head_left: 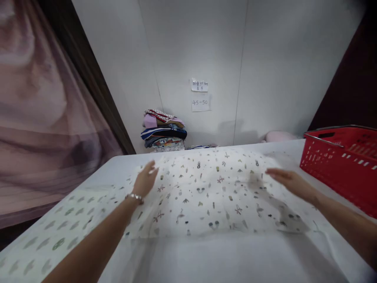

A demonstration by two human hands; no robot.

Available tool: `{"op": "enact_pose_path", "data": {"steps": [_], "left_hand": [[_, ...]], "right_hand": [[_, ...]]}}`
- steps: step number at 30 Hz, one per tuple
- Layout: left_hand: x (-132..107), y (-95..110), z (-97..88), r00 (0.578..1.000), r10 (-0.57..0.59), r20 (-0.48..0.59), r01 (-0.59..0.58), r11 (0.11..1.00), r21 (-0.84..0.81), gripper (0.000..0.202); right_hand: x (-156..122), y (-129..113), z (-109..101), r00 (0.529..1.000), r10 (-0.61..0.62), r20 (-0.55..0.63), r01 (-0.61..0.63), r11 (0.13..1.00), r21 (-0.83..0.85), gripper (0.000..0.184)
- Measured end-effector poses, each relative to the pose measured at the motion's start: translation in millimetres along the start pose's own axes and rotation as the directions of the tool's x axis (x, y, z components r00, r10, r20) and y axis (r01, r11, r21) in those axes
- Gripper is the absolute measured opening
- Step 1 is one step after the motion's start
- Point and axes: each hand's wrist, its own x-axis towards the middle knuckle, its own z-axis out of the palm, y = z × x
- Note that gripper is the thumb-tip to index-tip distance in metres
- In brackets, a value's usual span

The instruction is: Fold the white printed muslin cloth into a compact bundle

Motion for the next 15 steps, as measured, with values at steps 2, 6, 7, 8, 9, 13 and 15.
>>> {"op": "enact_pose_path", "data": {"steps": [2, 6, 7, 8, 9, 13, 15], "left_hand": [[-60.6, -4.1, 9.5, 0.972, 0.104, 0.212, -0.118, 0.991, 0.056, 0.043], [-162.9, -13.5, 15.6, 0.779, 0.483, 0.4, -0.549, 0.833, 0.064, 0.046], [-177.5, -14.7, 16.5, 0.748, 0.506, 0.43, -0.593, 0.8, 0.089, 0.048], [-186.8, -14.9, 17.8, 0.746, 0.495, 0.446, -0.602, 0.787, 0.134, 0.049], [-191.0, -14.0, 19.5, 0.76, 0.46, 0.46, -0.59, 0.786, 0.188, 0.05], [-174.8, -0.5, 27.9, 0.852, 0.256, 0.457, -0.45, 0.805, 0.387, 0.052], [-162.1, 8.3, 26.6, 0.866, 0.187, 0.464, -0.407, 0.802, 0.437, 0.046]], "right_hand": [[-50.0, 23.0, 16.3, 0.994, 0.0, 0.107, 0.017, 0.987, -0.162, 0.04], [-125.7, 79.1, 26.3, 0.968, -0.194, 0.157, 0.241, 0.891, -0.386, 0.038], [-134.9, 91.5, 25.4, 0.962, -0.223, 0.155, 0.269, 0.859, -0.435, 0.038], [-140.0, 101.8, 23.9, 0.961, -0.236, 0.146, 0.277, 0.833, -0.479, 0.041], [-141.5, 109.7, 22.2, 0.963, -0.233, 0.135, 0.269, 0.812, -0.518, 0.044], [-127.1, 117.7, 14.0, 0.991, -0.131, -0.003, 0.098, 0.758, -0.644, 0.055], [-120.5, 113.6, 7.0, 0.995, -0.082, -0.054, 0.026, 0.753, -0.657, 0.054]]}}
